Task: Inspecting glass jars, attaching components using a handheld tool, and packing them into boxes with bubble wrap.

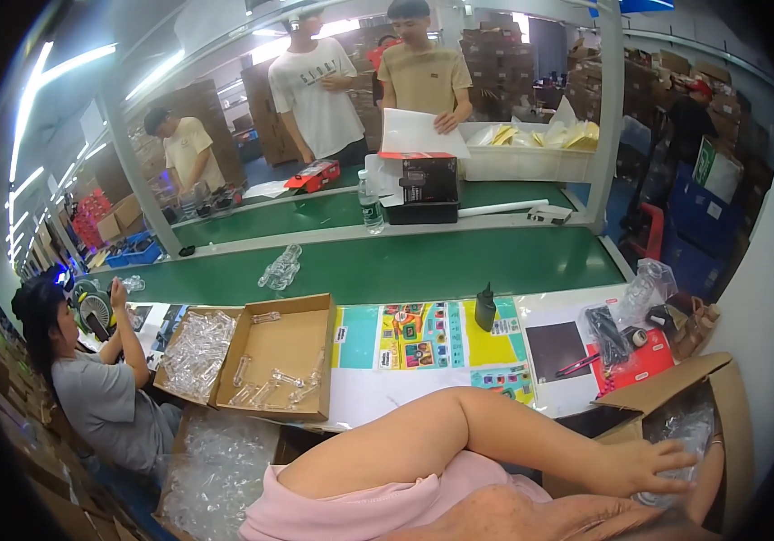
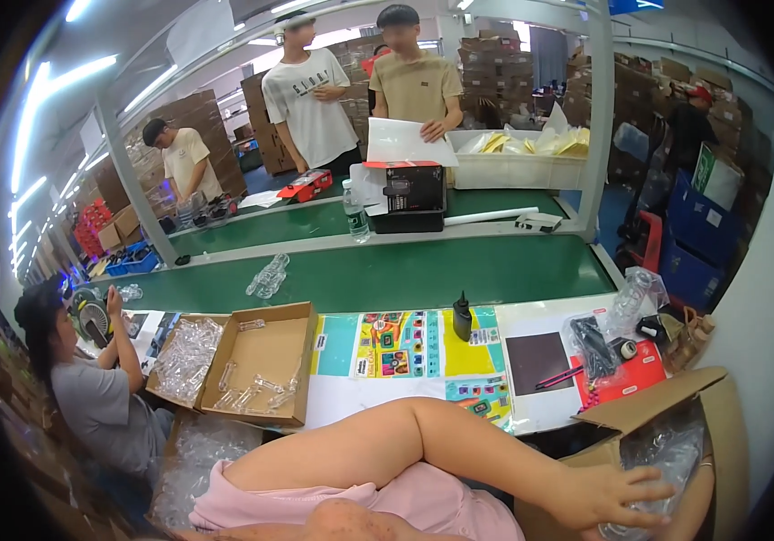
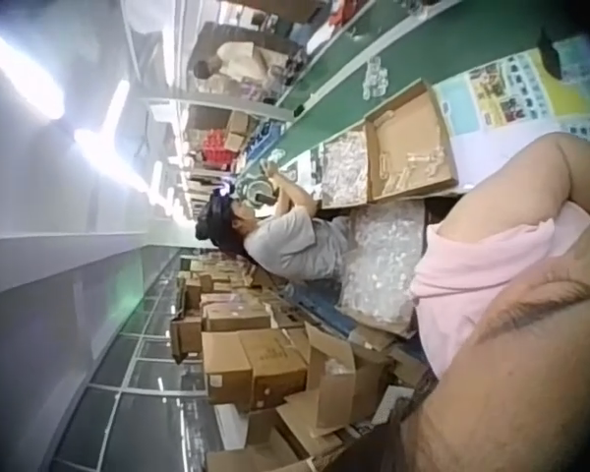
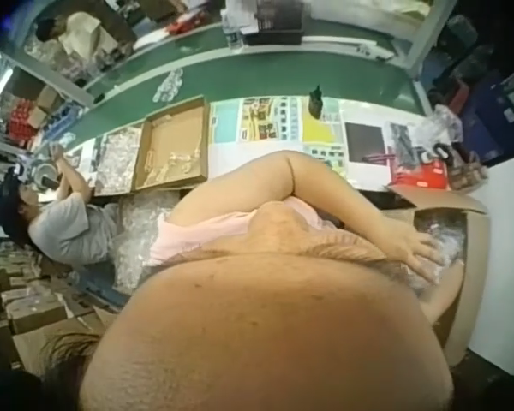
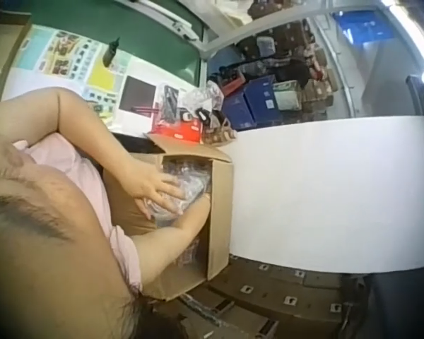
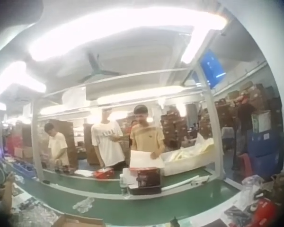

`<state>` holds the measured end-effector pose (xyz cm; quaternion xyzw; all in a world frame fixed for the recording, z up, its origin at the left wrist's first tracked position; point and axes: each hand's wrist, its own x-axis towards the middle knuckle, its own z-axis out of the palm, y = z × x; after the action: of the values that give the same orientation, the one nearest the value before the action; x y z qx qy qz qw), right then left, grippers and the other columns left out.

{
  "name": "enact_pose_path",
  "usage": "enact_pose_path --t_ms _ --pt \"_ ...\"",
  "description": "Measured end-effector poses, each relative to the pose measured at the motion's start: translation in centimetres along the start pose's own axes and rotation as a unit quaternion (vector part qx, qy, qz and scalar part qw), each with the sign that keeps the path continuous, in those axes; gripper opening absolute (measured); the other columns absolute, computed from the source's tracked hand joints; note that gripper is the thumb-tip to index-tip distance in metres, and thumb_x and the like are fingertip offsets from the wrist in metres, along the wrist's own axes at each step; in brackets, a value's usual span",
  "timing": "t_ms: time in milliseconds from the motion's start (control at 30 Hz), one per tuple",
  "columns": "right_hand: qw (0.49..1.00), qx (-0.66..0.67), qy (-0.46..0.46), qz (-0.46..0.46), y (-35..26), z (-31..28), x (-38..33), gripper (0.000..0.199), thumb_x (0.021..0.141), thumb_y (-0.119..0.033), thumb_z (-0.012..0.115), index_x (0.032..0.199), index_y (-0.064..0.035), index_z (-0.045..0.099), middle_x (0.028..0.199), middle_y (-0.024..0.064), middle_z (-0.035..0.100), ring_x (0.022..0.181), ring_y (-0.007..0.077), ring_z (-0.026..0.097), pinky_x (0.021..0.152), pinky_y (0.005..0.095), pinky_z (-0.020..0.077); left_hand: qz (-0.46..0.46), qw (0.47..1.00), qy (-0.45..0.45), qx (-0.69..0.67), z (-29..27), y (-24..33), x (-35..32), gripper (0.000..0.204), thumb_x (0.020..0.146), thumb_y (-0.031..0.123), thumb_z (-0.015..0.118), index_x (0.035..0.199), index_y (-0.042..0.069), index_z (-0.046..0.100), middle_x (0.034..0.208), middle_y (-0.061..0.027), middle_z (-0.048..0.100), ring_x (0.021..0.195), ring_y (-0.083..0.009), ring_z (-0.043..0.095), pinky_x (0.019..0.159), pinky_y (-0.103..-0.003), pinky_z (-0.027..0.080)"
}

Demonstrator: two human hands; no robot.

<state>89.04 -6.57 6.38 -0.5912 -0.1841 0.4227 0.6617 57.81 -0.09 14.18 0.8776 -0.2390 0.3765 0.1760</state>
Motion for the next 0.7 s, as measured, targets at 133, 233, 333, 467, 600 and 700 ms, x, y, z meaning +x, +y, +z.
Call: enact_pose_path --t_ms 133,233,333,467,600,700 --pt "0.999 0.028 -0.032 -0.029 -1.0 1.5 0.1 0.051 0.085 -0.052 0.045 0.104 -0.0045 0.049 0.094 0.0098 0.055 0.083 0.0207 0.054 0.071 0.0312 0.0454 0.059 0.998 -0.009 0.015 0.3 0.2 0.9 0.057 0.075 0.024 0.054 0.127 0.009 0.036 0.122 -0.0288 0.034 0.102 -0.0467 0.041 0.058 -0.044 0.049" --pt "0.997 0.034 -0.056 -0.051 -2.8 2.5 -0.3 0.051 0.085 -0.051 0.045 0.104 -0.0047 0.049 0.093 0.0092 0.055 0.083 0.0203 0.054 0.071 0.0311 0.0455 0.129 0.99 0.046 0.029 -0.5 0.7 1.2 0.057 0.075 0.022 0.053 0.127 0.005 0.035 0.113 -0.0267 0.04 0.092 -0.0417 0.049 0.051 -0.038 0.049" --pt "0.993 0.058 -0.076 -0.072 -3.6 3.2 -0.7 0.051 0.085 -0.051 0.045 0.105 -0.0049 0.049 0.093 0.0086 0.055 0.083 0.02 0.054 0.071 0.0309 0.0456 0.072 0.995 -0.07 0.015 0.2 1.5 0.6 0.051 0.077 0.023 0.05 0.12 -0.001 0.04 0.107 -0.0243 0.044 0.08 -0.0355 0.055 0.055 -0.037 0.049" --pt "0.988 0.085 -0.091 -0.094 -4.2 3.4 -2.0 0.05 0.085 -0.051 0.045 0.105 -0.0052 0.049 0.093 0.0077 0.055 0.083 0.0195 0.054 0.071 0.0307 0.0457 0.183 0.972 -0.132 0.064 0.4 2.7 0.7 0.041 0.077 0.025 0.049 0.104 -0.006 0.05 0.101 -0.0209 0.047 0.071 -0.0298 0.056 0.058 -0.037 0.047" --pt "0.98 0.106 -0.122 -0.114 -5.4 5.2 -3.3 0.05 0.085 -0.05 0.044 0.106 -0.0055 0.049 0.092 0.0069 0.055 0.083 0.019 0.054 0.071 0.0305 0.0458 0.236 0.951 -0.177 0.09 -2.6 3.4 1.0 0.035 0.077 0.025 0.048 0.093 -0.006 0.055 0.098 -0.0198 0.048 0.07 -0.029 0.056 0.059 -0.037 0.045" --pt "0.975 0.122 -0.137 -0.126 -5.8 6.3 -4.8 0.049 0.085 -0.05 0.044 0.106 -0.0057 0.05 0.092 0.0063 0.055 0.082 0.0186 0.054 0.071 0.0304 0.0459 0.311 0.936 -0.103 0.128 -3.4 4.2 2.3 0.033 0.076 0.025 0.049 0.085 -0.005 0.057 0.096 -0.0188 0.049 0.07 -0.0279 0.055 0.058 -0.036 0.044"
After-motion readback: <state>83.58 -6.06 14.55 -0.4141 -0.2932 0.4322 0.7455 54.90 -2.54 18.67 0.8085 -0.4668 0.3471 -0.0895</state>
